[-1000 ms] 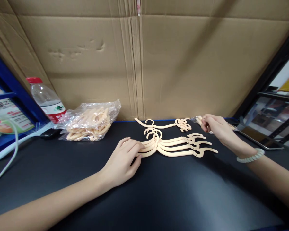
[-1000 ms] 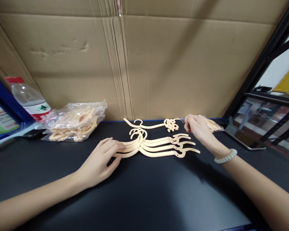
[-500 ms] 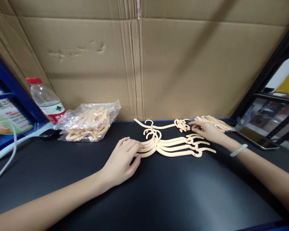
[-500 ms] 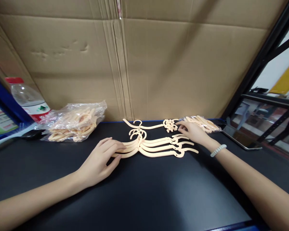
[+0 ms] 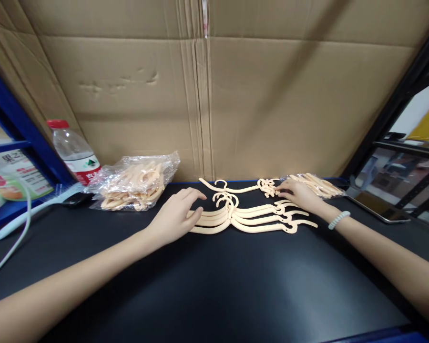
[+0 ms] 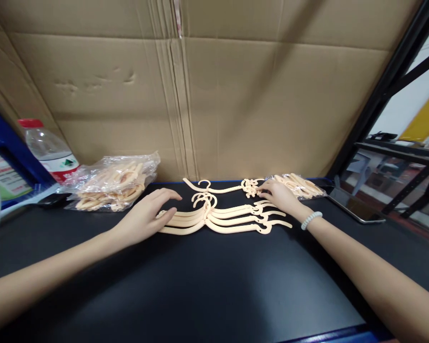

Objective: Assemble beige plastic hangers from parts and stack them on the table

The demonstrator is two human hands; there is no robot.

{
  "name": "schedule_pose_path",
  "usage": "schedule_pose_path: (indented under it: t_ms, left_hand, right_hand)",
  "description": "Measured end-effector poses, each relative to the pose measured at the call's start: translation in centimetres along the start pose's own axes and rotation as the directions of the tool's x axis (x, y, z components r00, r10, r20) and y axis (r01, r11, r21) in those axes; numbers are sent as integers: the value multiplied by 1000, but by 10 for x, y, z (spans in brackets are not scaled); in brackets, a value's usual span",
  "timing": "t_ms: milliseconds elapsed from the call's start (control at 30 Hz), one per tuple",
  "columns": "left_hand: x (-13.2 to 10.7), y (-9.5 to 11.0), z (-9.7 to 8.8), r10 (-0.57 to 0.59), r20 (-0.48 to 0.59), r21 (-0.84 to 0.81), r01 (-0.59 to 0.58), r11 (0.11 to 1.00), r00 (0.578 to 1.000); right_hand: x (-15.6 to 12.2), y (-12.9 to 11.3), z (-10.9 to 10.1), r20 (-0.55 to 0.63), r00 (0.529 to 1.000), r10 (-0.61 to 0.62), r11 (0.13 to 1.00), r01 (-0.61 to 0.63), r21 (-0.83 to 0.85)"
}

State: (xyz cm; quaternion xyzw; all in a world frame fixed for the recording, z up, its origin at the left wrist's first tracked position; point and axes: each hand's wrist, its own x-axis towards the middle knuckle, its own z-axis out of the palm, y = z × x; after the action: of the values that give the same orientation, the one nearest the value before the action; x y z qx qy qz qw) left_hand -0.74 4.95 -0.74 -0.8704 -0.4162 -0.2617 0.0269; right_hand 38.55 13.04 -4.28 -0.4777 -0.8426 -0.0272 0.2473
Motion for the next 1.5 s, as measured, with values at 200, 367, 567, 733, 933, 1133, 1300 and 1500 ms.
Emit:
schedule_pose_path:
  t_ms: [200,367,567,733,933,1133,1300,1500]
  left_hand:
    - [28,-31,15,-16,102,81,7,997,995]
    - [60,-48,33,18,179,139,-43,989,984]
    - [81,-51,46,32,223,201,-78,976,974]
    - [86,-47,51,31,230,252,-91,963,973]
    - [90,-43,46,51,166,292,-99,951,985]
    - [94,-35,22,53,42,289,-63,955,998]
    - [81,-19,0,6,-135,235,26,972,991]
    - [33,5,1,-12,-179,122,34,992,984]
  right_hand:
    - [2,6,-2,-142,990,-4,999,9,35]
    - [0,3,-7,-273,959,73,995,-51,87]
    - [-4,-3,-18,-354,908,225,963,-153,222]
    - [-4,-7,-26,-363,845,393,878,-227,421]
    - [-4,-18,-35,-271,804,530,691,-224,687]
    - [-4,-37,-43,-195,783,590,512,-177,841]
    - [-5,-54,-49,-65,827,559,281,-115,953]
    - [-7,-75,-52,-16,864,503,203,-100,974]
